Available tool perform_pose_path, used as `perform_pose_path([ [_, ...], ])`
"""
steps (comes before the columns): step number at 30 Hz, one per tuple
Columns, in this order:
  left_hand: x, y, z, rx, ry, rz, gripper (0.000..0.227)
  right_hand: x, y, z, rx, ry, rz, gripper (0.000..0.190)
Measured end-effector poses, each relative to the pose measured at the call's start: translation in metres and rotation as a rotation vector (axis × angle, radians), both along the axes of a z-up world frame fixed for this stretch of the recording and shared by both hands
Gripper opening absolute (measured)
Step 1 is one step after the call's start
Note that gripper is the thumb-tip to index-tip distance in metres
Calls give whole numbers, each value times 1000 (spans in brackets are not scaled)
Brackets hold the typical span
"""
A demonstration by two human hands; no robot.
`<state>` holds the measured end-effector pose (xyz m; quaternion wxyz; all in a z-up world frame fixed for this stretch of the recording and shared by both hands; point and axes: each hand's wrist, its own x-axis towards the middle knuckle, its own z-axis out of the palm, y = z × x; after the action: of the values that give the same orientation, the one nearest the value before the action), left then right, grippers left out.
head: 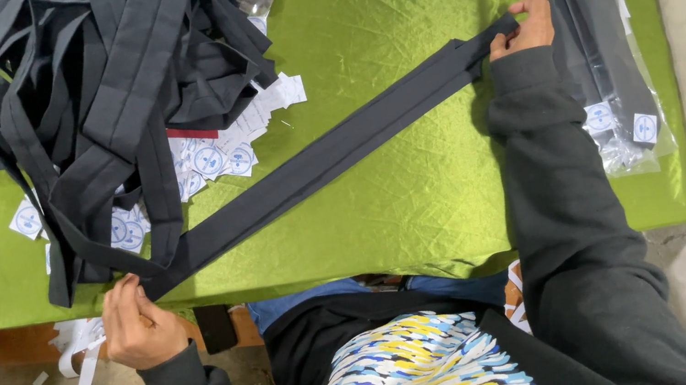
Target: The person folds a black necktie by hand on a green table, aligning edges and smoothing the fabric. The person then folds the tie in half and places it on the table. The task involves handling multiple ties and plastic packaging nearby.
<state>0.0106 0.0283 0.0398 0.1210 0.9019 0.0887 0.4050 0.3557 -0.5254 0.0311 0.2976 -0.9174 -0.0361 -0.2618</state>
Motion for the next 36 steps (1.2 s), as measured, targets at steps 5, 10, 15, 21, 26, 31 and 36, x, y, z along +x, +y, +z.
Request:
perform_pose_path([
  [5,4,4,-15,61,-23,-8,27,1,-4,0,-17,40,37,81],
  [10,-10,13,-39,-82,35,44,27,-2,-6,4,-31,59,36,78],
  [15,-10,22,-54,-101,-41,-22,27,-3,-3,10,-43,-11,84,71],
  [21,-9,21,-48,-141,-50,-58,29,-28,36,25,-448,-248,62,50],
  [26,-8,19,-46,-131,-71,-52,27,-105,143,22,-510,117,577,56],
  [31,-12,23,-57,-138,-43,-4,28,-106,137,-5,-704,268,512,59],
  [36,-14,29,-73,-128,-21,29,29,-50,67,4,-604,440,299,61],
])
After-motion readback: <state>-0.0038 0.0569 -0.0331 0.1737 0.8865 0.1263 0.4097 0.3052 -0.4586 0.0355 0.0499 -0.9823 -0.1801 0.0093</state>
